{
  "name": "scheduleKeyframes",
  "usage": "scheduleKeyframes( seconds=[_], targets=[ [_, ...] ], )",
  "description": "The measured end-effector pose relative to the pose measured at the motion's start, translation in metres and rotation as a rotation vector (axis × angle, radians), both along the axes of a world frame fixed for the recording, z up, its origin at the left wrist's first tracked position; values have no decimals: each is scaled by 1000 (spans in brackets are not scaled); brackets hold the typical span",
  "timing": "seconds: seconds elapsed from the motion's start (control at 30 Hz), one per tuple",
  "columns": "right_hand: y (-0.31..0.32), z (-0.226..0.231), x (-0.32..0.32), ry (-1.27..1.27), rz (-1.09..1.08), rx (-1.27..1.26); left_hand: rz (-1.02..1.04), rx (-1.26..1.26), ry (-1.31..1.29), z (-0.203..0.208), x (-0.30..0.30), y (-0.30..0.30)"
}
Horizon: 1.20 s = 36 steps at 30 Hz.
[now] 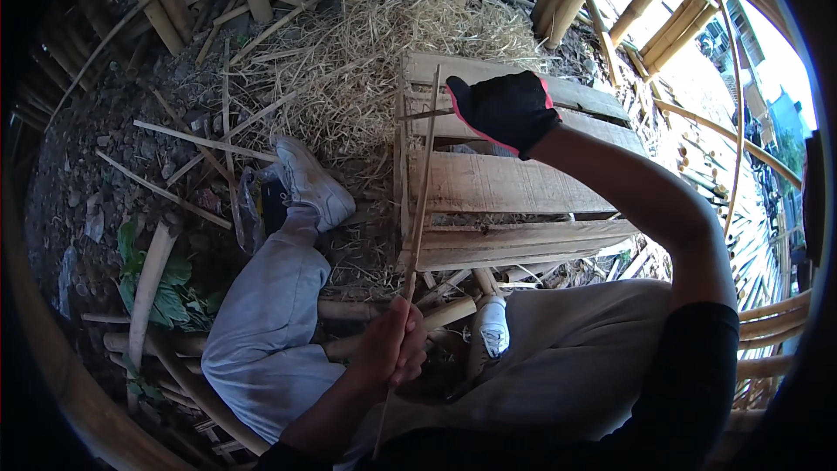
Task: The person sits on the ground and uses a knife to shave a long bamboo stick, repeatedly drawing the blade along its length to smooth the surface. The person holds the bamboo with one hand and guides the knife with the other, working over a wooden crate.
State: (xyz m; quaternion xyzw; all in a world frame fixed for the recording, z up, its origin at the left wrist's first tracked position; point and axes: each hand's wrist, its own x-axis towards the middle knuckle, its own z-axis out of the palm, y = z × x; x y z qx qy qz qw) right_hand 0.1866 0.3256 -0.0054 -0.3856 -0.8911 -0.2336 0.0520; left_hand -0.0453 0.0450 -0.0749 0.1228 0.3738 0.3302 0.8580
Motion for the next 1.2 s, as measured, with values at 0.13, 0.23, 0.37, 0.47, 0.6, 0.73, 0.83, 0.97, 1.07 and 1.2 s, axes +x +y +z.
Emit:
scheduleKeyframes(
  seconds=[0.13,0.23,0.37,0.47,0.6,0.73,0.83,0.97,1.07,1.2],
  targets=[
    [-46,-8,-23,-7,-4,-160,-7,19,5,-1,-4,-5],
    [17,2,5,46,-124,-76,-11,23,-5,-3,0,-5],
    [14,-8,2,74,-22,18,-1,-11,-27,-3,-2,-1],
    [-6,-7,-12,26,-25,-104,-5,14,22,1,-3,-2],
    [56,15,14,99,-126,-81,-9,24,-14,0,1,-1],
    [23,-4,-9,2,-55,-26,1,13,-10,0,-4,-3],
    [34,-4,8,73,-50,-16,-11,14,17,2,-2,-2],
    [56,9,11,37,-209,-82,-28,-15,24,2,2,1],
    [30,-3,-3,-15,-109,-120,-21,16,-3,0,-5,-2],
    [5,-9,-8,37,65,-185,-13,-5,36,0,-3,-3]
  ],
)
